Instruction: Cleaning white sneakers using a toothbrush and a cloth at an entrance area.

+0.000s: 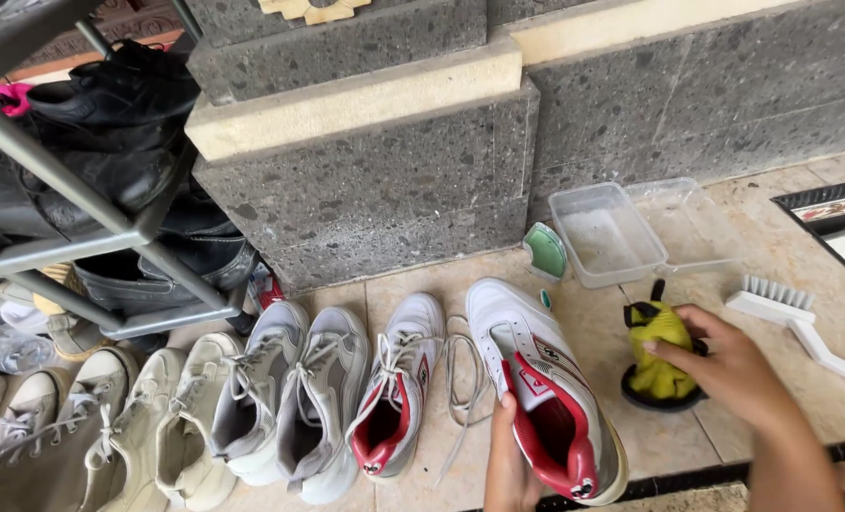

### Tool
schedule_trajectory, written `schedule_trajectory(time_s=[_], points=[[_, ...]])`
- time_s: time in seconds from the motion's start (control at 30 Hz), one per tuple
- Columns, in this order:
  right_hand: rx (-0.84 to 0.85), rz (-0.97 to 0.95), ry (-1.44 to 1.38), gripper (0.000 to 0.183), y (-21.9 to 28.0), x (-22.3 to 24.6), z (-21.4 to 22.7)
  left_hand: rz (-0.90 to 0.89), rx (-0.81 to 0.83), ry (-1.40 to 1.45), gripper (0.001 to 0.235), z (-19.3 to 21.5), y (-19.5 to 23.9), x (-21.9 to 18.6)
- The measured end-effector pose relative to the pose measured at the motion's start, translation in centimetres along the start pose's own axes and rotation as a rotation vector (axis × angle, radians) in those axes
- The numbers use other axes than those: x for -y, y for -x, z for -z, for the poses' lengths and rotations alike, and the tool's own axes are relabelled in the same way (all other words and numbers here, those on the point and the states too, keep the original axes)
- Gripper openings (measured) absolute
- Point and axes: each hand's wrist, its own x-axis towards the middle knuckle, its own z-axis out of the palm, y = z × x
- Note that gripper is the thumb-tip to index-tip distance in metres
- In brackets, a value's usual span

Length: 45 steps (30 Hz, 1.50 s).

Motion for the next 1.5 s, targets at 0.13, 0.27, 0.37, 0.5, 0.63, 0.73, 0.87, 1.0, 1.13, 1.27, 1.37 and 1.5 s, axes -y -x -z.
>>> schedule_trajectory(time_s=[0.13, 0.27, 0.37, 0.5, 0.63, 0.73, 0.87, 1.0, 1.13, 1.27, 1.37, 1.5], points=[[0.058, 0.072, -0.217, 0.046, 4.2, 0.6, 1.1, -0.13, -0.135, 0.025, 0.063, -1.8, -0.3, -0.4], [0.246, 0.73, -0.222, 0.052, 1.6, -2.7, -3.3, -0.195, -0.239, 0.078, 0.059, -4.2, -0.8, -0.6], [0.259, 0.716, -0.285, 0.05, 1.2, -1.6, -5.7, -0.17, -0.273, 0.094, 0.055, -1.3, -2.0, 1.3], [0.098, 0.563, -0.284, 0.043, -0.2, -1.6, -5.5, -0.215, 0.171, -0.008, 0.08, 4.0, -4.0, 4.6], [-0.054, 0.642, -0.234, 0.041, 0.8, -0.4, -4.8, -0.171, 0.279, -0.148, 0.08, 1.0, -2.1, 2.4], [-0.16, 0.521, -0.356, 0.048, 1.7, -0.4, -5.4, 0.073, -0.186, -0.047, 0.072, -0.3, -1.0, 1.2], [-0.031, 0.907, -0.128, 0.043, 2.8, -1.2, -5.1, 0.1, -0.179, 0.115, 0.066, -3.8, 1.0, -1.5], [-0.009, 1.143, -0.05, 0.037, 2.0, -2.9, -6.5, -0.035, -0.065, -0.646, 0.15, 5.7, -3.6, 0.3], [-0.072, 1.057, -0.105, 0.035, 1.2, -2.9, -7.7, -0.341, 0.407, -0.547, 0.114, -0.4, 0.3, -1.4], [-0.257, 0.959, -0.241, 0.046, 0.5, -2.5, -8.1, -0.231, 0.482, -0.579, 0.105, -2.5, 1.4, -1.9], [-0.406, 0.946, -0.319, 0.048, -0.1, -3.1, -8.4, -0.096, 0.428, -0.682, 0.106, -3.2, 2.2, -2.1], [-0.502, 0.98, -0.323, 0.036, 0.7, -2.5, -7.2, 0.068, 0.385, -0.713, 0.101, -4.4, 3.4, -2.7]])
